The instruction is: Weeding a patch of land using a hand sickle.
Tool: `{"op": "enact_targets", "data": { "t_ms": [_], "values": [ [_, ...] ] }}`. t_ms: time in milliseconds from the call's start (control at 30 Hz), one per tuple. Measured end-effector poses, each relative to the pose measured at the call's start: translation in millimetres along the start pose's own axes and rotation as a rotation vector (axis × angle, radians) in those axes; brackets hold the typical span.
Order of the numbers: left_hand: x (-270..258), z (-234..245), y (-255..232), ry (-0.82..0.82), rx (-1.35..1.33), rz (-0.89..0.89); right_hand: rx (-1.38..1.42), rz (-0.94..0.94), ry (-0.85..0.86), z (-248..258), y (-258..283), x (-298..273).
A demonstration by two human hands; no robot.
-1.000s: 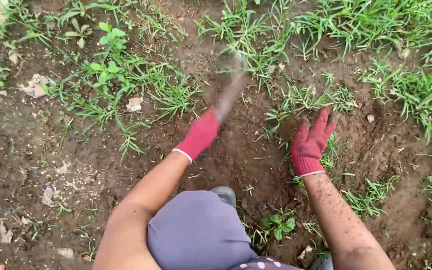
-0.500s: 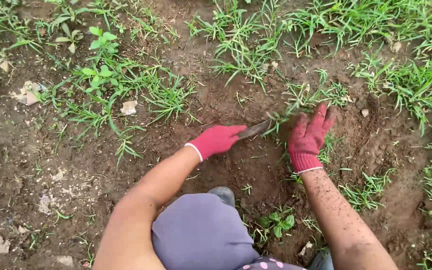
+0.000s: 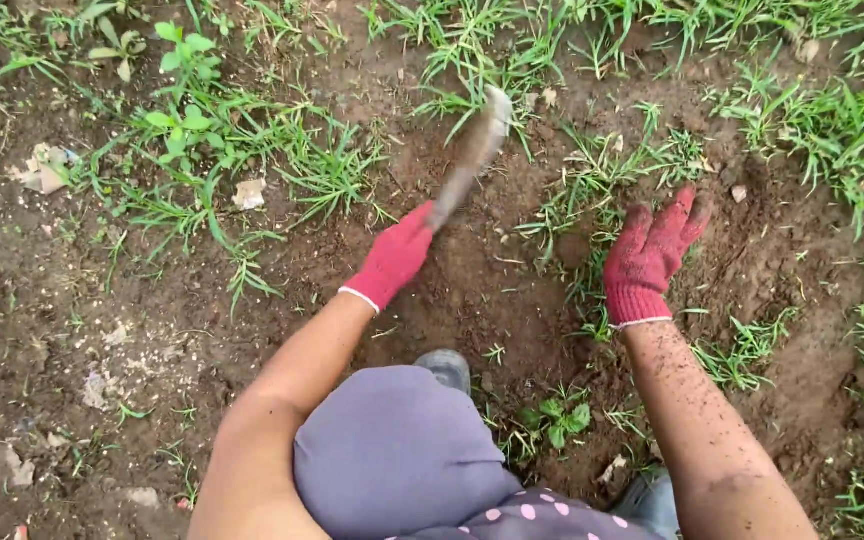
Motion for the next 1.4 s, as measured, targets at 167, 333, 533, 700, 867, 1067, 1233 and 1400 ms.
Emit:
{"op": "enact_targets", "data": {
  "t_ms": [167, 333, 533, 700, 867, 1067, 1233, 1400],
  "values": [
    [-53.6, -38.9, 21.7, 0.365, 0.095, 0.235, -0.038, -0.110, 0.038, -2.7, -6.0, -3.1],
    [-19.5, -10.7, -10.9, 0.200, 0.710, -0.011, -0.085, -0.221, 0.117, 7.8, 23.9, 11.0],
    [-72.9, -38.6, -3.0, 0.454, 0.330, -0.030, 0.040, 0.122, 0.075, -2.5, 85.9, 62.0],
    [-77.8, 1.9, 31.8, 0.415, 0.243, 0.454, -0.183, 0.370, 0.335, -35.6, 130.7, 63.7],
    [-42.9, 74.5, -42.9, 0.520, 0.590, 0.454, -0.498, 0.323, 0.681, -59.5, 89.9, 9.5],
    [36.7, 112.7, -159.1, 0.392, 0.480, 0.327, -0.401, 0.608, 0.223, 3.4, 37.7, -27.4],
    [77.9, 85.2, -134.9, 0.115, 0.299, 0.294, -0.353, 0.569, 0.168, 7.9, 15.3, -31.6],
    [63.4, -4.1, -58.1, -0.310, -0.160, 0.529, -0.271, 0.544, 0.126, 5.2, 5.2, -33.2]
  ]
}}
Point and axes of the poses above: each hand's wrist, its own x-axis towards the middle knuckle, its own z-axis out of the back of the hand, y = z × x, the point moved 9 cm from there along x, towards the middle knuckle, and after that the axes turned 2 degrees about x, right-handed, at the moved point
